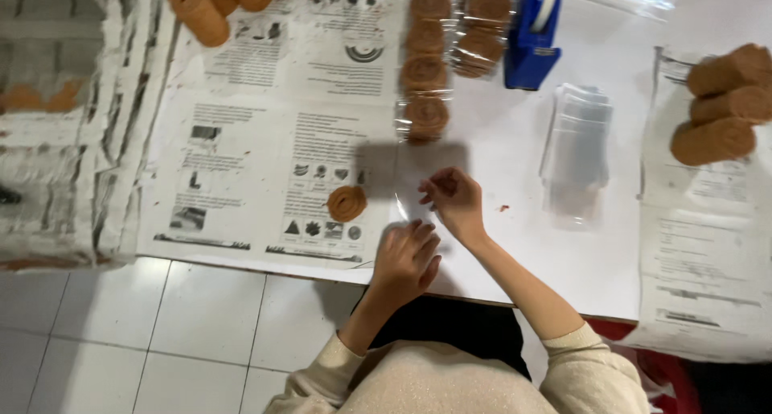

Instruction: The person packages cookies by placing individual round cookies into plastic bags and sealing them with tape from a dispenser.

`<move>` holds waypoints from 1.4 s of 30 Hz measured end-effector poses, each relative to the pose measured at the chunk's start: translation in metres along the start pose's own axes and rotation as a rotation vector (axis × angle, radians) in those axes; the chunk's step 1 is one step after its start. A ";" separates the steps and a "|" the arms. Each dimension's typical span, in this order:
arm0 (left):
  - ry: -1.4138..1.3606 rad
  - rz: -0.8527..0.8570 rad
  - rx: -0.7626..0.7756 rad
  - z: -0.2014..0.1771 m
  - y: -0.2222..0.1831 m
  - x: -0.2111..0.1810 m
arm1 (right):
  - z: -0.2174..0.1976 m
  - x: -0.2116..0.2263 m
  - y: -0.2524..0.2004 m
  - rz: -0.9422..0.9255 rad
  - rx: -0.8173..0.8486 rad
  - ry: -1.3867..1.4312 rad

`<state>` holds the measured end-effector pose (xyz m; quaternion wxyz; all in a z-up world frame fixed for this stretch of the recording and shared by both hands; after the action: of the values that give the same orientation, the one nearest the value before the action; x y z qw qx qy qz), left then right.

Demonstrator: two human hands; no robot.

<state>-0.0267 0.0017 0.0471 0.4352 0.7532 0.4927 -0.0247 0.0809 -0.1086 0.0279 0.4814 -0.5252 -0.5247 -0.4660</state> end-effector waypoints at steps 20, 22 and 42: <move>0.212 -0.117 0.016 0.028 -0.057 0.026 | 0.133 0.025 -0.002 -1.049 0.680 -0.747; 0.218 -0.119 0.009 0.023 -0.051 0.022 | 0.119 0.029 0.003 -1.002 0.654 -0.747; 0.086 -0.283 0.345 0.009 -0.050 0.045 | -0.008 0.028 -0.015 -0.499 0.482 -0.666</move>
<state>-0.0384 0.0344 -0.0114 0.2709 0.7400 0.6002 -0.1374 0.0664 -0.1141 0.0564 0.2686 -0.3771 -0.8536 -0.2388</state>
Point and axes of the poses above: each hand's wrist, its own y-axis towards the middle knuckle, its own z-axis out of the palm, x = y × z, the point moved 5 cm from there along y, towards the middle knuckle, and after that the axes turned 11 degrees about -z, right-handed, at the moved point
